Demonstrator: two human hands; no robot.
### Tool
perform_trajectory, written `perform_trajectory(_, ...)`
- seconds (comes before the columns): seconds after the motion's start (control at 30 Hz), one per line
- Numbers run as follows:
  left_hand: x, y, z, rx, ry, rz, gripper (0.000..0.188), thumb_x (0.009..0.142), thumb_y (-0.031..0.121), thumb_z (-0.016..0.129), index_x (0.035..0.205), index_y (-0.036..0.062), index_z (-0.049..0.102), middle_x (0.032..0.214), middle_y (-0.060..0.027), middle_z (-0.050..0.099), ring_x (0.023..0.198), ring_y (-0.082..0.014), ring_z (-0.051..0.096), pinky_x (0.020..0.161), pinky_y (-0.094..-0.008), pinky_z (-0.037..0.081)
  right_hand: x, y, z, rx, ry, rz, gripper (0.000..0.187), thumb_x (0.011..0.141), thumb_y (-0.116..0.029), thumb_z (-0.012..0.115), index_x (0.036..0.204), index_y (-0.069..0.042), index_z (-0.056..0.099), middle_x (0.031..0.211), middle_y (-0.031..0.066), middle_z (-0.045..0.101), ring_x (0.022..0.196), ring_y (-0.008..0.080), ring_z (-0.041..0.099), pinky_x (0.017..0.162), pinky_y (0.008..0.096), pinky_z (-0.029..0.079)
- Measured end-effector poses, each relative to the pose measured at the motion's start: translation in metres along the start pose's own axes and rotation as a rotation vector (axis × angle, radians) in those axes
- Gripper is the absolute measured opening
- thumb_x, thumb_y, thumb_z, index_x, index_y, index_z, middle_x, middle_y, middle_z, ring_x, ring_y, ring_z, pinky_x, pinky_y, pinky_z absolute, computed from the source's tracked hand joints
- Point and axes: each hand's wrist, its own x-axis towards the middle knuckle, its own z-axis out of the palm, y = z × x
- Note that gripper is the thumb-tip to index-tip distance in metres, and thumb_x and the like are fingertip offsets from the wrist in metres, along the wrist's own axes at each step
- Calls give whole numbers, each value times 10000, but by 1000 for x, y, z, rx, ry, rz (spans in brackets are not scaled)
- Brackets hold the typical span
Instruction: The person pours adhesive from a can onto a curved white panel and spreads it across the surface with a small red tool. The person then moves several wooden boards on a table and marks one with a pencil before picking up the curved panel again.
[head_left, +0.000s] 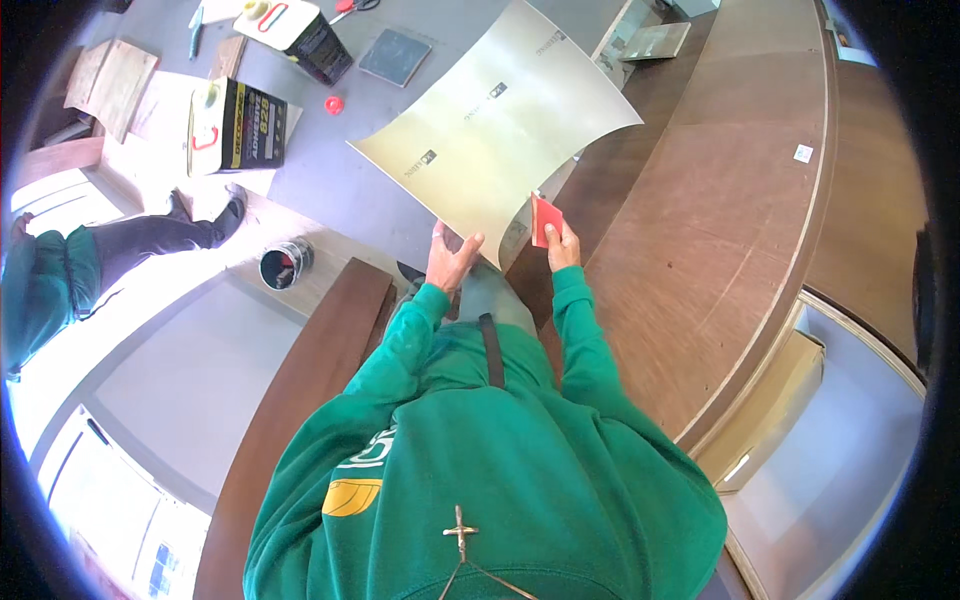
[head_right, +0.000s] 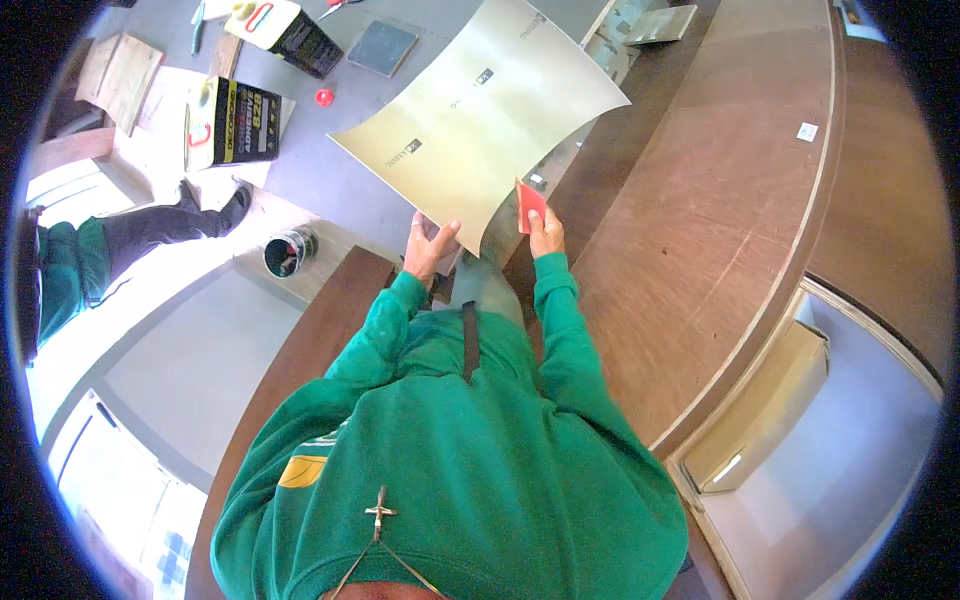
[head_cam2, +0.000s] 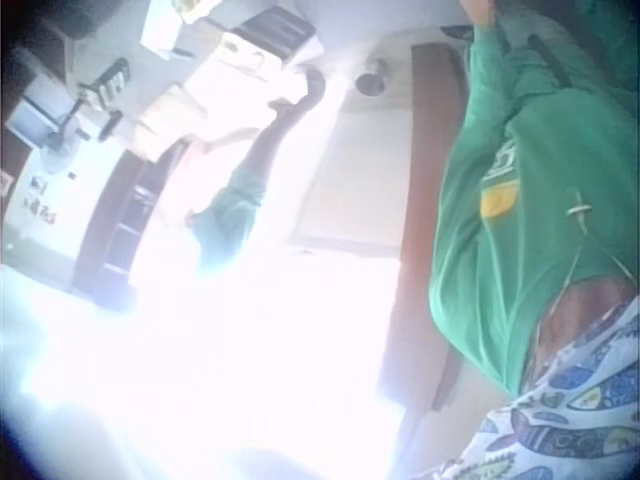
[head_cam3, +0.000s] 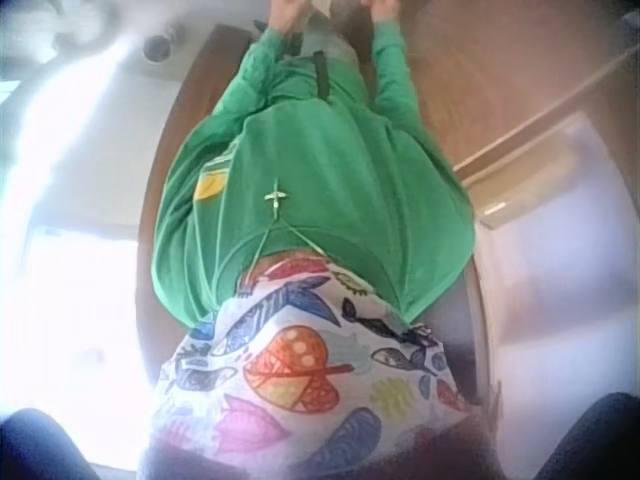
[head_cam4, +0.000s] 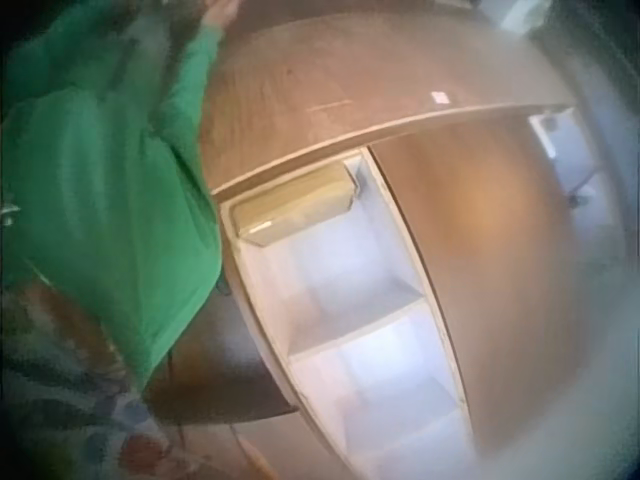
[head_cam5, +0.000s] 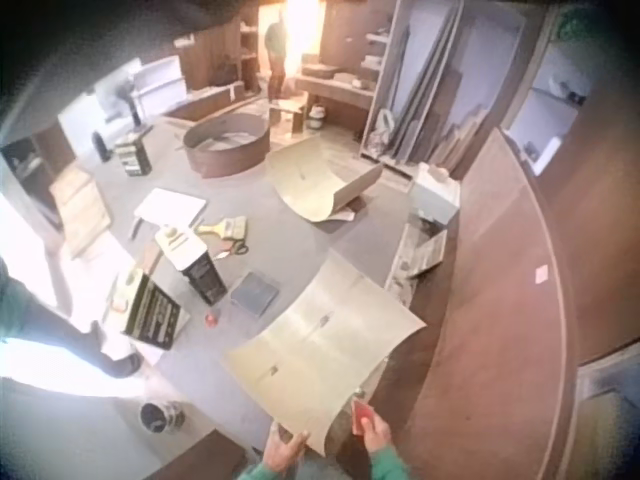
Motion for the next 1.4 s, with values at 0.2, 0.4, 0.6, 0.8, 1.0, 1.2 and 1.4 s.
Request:
perform_trajectory(0.2, -22, 27, -57, -41, 20, -78, 935, 850, 325, 704, 1516, 104, 87, 1448, -191, 360, 1230, -296, 490, 971, -457, 444, 18, -11, 17, 143, -77, 0, 384, 936, -231, 535, 1229, 13, 574, 1114, 129, 665, 1008, 204, 615, 911, 324, 452)
perform_trajectory(0.4, 39, 77, -205, 90, 557, 194, 1022, 772, 254, 792, 1506, 74, 103, 1419, -196, 360, 1235, -313, 467, 994, -434, 420, 30, -48, 10, 99, 38, -60, 385, 942, -242, 530, 1230, 10, 574, 1108, 120, 663, 1016, 196, 607, 911, 328, 449)
perform_trajectory(0.6, 153, 152, -311, 572, 950, 678, 1144, 595, 191, 914, 1443, 16, 166, 1347, -225, 372, 1144, -302, 478, 979, -411, 453, 5, -59, -20, -24, 260, 17, 384, 948, -232, 528, 1245, 8, 564, 1127, 123, 656, 1014, 199, 604, 914, 323, 444)
perform_trajectory(0.8, 176, 182, -318, 417, 1047, 673, 1065, 564, 220, 930, 1299, -124, 241, 1244, -239, 545, 1102, -290, 554, 1047, -425, 414, -54, -77, -22, -153, 506, 95, 406, 947, -255, 524, 1244, 19, 570, 1134, 106, 655, 1046, 188, 600, 914, 312, 446)
perform_trajectory(1.0, 153, 204, -302, 229, 783, 814, 1051, 585, 172, 909, 1333, -128, 235, 1226, -236, 567, 1087, -290, 572, 998, -415, 457, -72, -92, -2, -151, 569, 87, 417, 949, -251, 524, 1257, 29, 552, 1145, 102, 649, 1066, 174, 586, 941, 295, 425)
perform_trajectory(1.2, 132, 224, -315, 403, 978, 582, 1067, 489, 274, 937, 1303, -87, 350, 1181, -242, 554, 1047, -284, 580, 941, -415, 501, -51, -91, 4, -153, 571, 25, 399, 947, -263, 532, 1228, 17, 569, 1122, 113, 656, 1040, 164, 591, 912, 307, 439)
perform_trajectory(1.4, 72, 214, -314, 436, 735, 544, 993, 515, 147, 920, 1281, -90, 334, 1215, -252, 490, 1090, -316, 533, 994, -424, 475, -38, -107, 10, -213, 579, 34, 372, 948, -263, 519, 1194, 9, 585, 1081, 156, 649, 1011, 238, 616, 880, 323, 453)
